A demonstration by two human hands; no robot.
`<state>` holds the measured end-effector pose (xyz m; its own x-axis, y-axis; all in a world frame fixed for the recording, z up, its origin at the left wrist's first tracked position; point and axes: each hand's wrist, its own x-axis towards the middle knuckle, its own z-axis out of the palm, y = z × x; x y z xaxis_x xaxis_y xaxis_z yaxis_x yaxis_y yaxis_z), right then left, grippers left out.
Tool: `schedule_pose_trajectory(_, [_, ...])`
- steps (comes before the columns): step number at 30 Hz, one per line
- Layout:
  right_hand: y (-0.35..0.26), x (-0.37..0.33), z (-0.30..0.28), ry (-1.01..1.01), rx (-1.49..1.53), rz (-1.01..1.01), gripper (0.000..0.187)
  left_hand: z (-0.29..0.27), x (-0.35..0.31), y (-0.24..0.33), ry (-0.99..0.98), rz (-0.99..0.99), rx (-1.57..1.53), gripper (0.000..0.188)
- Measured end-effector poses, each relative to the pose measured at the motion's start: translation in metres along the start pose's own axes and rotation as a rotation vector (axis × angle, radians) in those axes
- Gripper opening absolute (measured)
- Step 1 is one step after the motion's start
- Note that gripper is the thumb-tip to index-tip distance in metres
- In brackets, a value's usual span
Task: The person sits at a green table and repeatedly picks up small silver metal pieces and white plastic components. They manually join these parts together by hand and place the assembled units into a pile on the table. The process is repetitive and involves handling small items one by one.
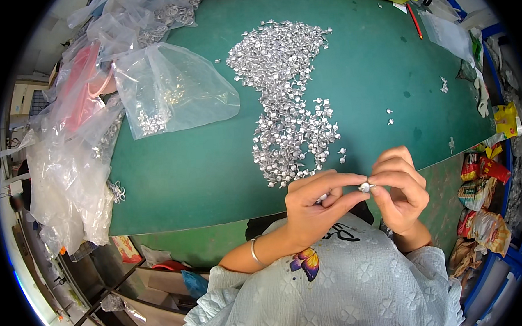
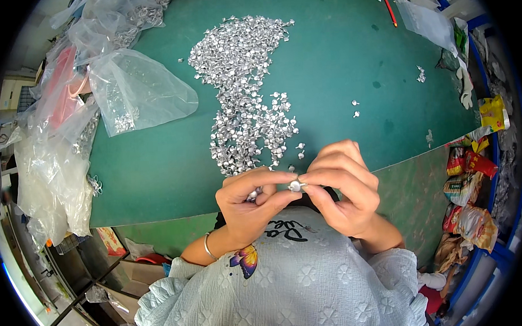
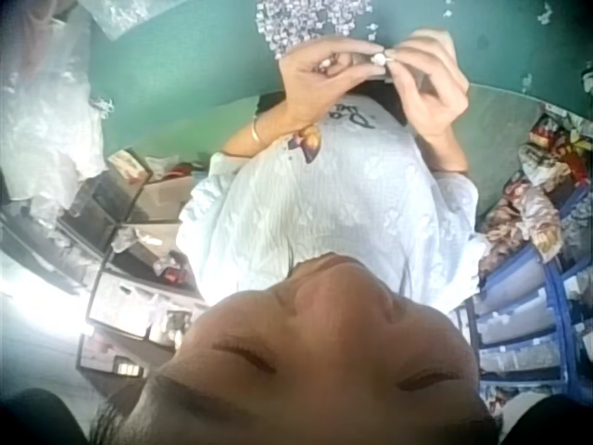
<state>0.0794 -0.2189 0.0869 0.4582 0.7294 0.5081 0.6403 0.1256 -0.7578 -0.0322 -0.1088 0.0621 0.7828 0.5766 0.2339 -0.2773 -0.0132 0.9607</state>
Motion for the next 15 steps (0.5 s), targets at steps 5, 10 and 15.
schedule_pose_trajectory(5, [0.0006, -0.0004, -0.0012, -0.004, -0.014, -0.013, 0.018, 0.0002, 0.0005, -0.0001, -0.014, -0.004, -0.021, 0.027])
schedule_pose_trajectory(10, [-0.0003, 0.0003, -0.0015, -0.007, -0.037, -0.036, 0.018, -0.0004, 0.0004, -0.0004, -0.027, -0.020, -0.035, 0.027])
schedule_pose_trajectory(15, [-0.0020, 0.0008, -0.0031, -0.012, -0.082, -0.070, 0.019, -0.0009, 0.0007, 0.0007, -0.034, -0.004, -0.031, 0.027])
